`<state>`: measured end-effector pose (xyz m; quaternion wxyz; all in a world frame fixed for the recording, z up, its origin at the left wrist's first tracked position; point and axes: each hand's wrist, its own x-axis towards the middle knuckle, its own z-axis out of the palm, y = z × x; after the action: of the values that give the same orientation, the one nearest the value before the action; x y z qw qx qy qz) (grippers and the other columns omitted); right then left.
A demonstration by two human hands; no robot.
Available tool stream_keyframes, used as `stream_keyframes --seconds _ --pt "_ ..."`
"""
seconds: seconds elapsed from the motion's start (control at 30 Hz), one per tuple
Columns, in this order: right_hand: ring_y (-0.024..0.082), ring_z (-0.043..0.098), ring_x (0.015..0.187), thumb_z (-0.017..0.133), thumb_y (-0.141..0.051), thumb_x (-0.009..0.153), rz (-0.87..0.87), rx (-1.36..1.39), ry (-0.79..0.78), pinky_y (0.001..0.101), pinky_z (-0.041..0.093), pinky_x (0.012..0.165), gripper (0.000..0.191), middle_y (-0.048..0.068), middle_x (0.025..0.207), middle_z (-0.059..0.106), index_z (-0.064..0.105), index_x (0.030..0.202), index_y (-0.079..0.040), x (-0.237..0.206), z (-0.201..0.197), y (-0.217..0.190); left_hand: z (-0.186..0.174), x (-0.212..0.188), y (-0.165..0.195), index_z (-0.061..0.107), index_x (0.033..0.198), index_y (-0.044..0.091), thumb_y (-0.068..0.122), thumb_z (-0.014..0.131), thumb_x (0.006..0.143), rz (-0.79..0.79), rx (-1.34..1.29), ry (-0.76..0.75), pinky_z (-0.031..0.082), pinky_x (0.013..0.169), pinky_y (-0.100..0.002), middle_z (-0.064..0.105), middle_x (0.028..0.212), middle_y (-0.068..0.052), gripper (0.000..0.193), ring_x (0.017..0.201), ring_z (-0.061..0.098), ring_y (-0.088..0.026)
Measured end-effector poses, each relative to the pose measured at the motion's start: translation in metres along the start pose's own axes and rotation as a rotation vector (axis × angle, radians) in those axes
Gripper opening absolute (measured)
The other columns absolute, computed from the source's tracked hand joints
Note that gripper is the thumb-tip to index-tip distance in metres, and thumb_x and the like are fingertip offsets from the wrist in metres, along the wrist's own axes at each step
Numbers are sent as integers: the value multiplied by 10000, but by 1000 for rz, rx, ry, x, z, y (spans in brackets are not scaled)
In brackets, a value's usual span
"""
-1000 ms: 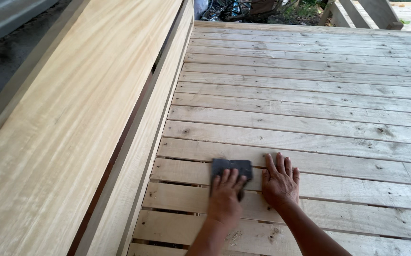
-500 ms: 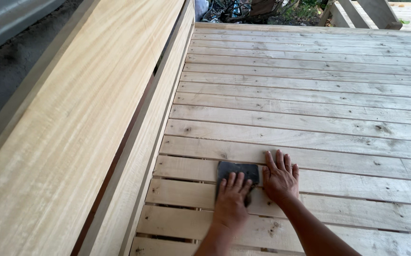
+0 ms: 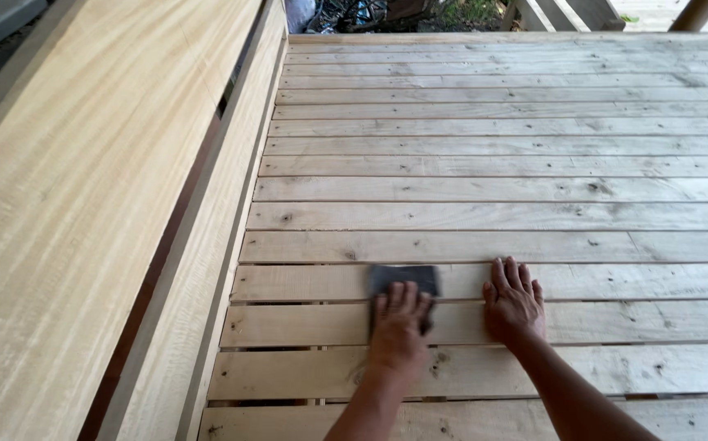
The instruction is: The person sands a wooden deck surface using a sanding block held in the right hand while the left hand stabilizes the planks. The person moves the sanding block back and forth along the grain of the wood across multiple planks.
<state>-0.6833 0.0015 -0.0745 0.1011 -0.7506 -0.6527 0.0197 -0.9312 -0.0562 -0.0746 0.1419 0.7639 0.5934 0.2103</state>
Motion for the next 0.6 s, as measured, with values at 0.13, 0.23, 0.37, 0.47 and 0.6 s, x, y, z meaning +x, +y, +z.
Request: stream_keyframes --seconds 0.13,0.23,0.37,0.47,0.6 --pt "241 112 1575 231 -510 1032 -32 -11 -35 427 81 1261 620 -21 1714 144 223 1622 -320 -2 -13 36 -26 -10 -27 611 1417 165 10 555 932 74 -71 198 191 1238 -498 479 1571 -111 512 1494 356 -306" --pt "247 95 1571 236 -499 1030 48 -33 -18 432 68 1254 612 -13 1712 125 213 1619 -330 -1 -17 63 -83 -28 -104 626 1362 186 128 638 890 -149 116 362 258 1221 -507 494 1538 -111 476 1467 392 -323" --pt "253 91 1571 248 -487 1036 62 -31 -1 435 64 1258 607 -3 1714 127 218 1620 -322 3 -6 70 -77 -20 -116 497 1492 185 195 478 989 -433 275 305 184 1219 -516 369 1626 -103 503 1525 273 -312" --pt "252 76 1569 253 -494 1031 72 -23 -13 439 50 1255 616 0 1713 118 204 1620 -323 2 1 65 -13 17 -40 414 1566 48 119 454 933 -285 40 411 151 1257 -517 347 1643 -147 638 1557 260 -328" --pt "266 90 1585 257 -487 1041 64 -54 -37 449 66 1265 615 21 1728 136 222 1630 -315 -2 -2 61 34 42 44 436 1506 97 111 524 846 -135 82 64 126 1215 -547 318 1635 -140 666 1519 232 -342"
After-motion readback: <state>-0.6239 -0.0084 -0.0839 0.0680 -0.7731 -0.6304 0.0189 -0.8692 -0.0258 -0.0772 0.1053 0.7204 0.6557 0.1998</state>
